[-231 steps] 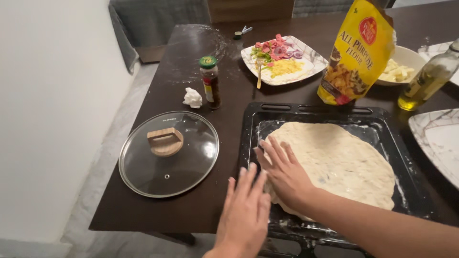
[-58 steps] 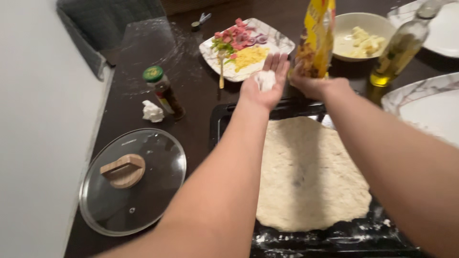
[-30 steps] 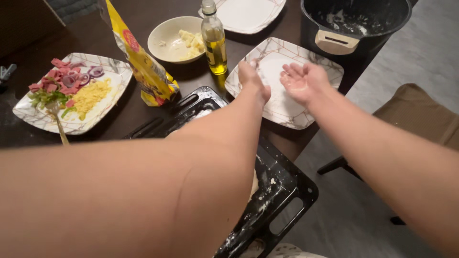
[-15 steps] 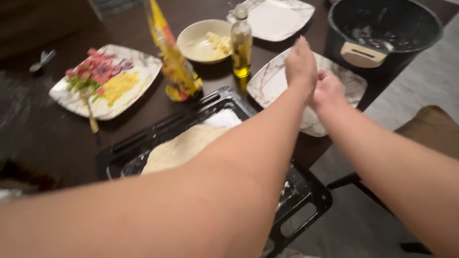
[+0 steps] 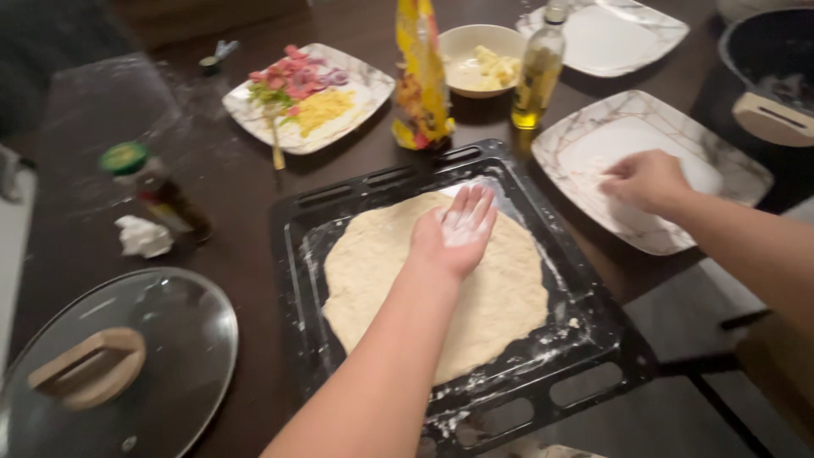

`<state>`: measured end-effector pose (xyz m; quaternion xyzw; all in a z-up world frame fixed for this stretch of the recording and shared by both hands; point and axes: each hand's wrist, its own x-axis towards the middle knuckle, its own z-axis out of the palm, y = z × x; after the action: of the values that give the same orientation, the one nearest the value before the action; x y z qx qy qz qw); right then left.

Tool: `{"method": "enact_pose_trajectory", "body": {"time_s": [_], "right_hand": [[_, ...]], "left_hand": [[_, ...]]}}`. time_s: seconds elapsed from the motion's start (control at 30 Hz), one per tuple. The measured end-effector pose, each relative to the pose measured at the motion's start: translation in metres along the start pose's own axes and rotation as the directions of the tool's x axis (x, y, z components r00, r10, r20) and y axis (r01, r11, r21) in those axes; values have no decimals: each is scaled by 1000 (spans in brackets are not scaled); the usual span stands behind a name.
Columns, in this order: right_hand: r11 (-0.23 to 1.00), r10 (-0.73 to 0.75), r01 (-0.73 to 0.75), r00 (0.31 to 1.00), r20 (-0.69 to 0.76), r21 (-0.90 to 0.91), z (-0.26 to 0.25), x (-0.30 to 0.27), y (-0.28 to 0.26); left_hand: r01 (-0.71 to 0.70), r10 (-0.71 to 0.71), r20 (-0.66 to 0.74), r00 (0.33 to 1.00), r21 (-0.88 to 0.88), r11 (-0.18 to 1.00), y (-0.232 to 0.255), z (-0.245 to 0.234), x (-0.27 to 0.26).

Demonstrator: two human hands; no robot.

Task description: The person stretches and flattens a portion of dough by hand on a baking sheet, occasionally sprinkling it with flour from a bag and pouring oil on their hands from a bottle.

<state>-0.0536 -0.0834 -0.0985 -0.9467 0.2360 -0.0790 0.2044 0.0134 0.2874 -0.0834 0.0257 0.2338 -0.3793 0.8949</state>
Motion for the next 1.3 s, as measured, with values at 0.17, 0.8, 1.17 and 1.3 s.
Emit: {"method": "enact_pose_trajectory", "body": {"time_s": [0.17,0.8,1.17,1.3], "right_hand": [[633,338,-345,929,154,693,-4,24,34],[849,-500,365,791,354,383,-38,-157,-377],[928,-302,243,935,186,281,-85,-159,-342],[957,-184,119,954,235,265,-93,-171,-313]], "left_hand": [[-134,133,67,989,-1,991,55,-27,-84],[-494,485,-105,868,-85,865,99,-45,-198],[-503,579,-12,815,482,717,86,-49,-135],[-112,558,-72,826,951,288,38,-31,-136]]}}
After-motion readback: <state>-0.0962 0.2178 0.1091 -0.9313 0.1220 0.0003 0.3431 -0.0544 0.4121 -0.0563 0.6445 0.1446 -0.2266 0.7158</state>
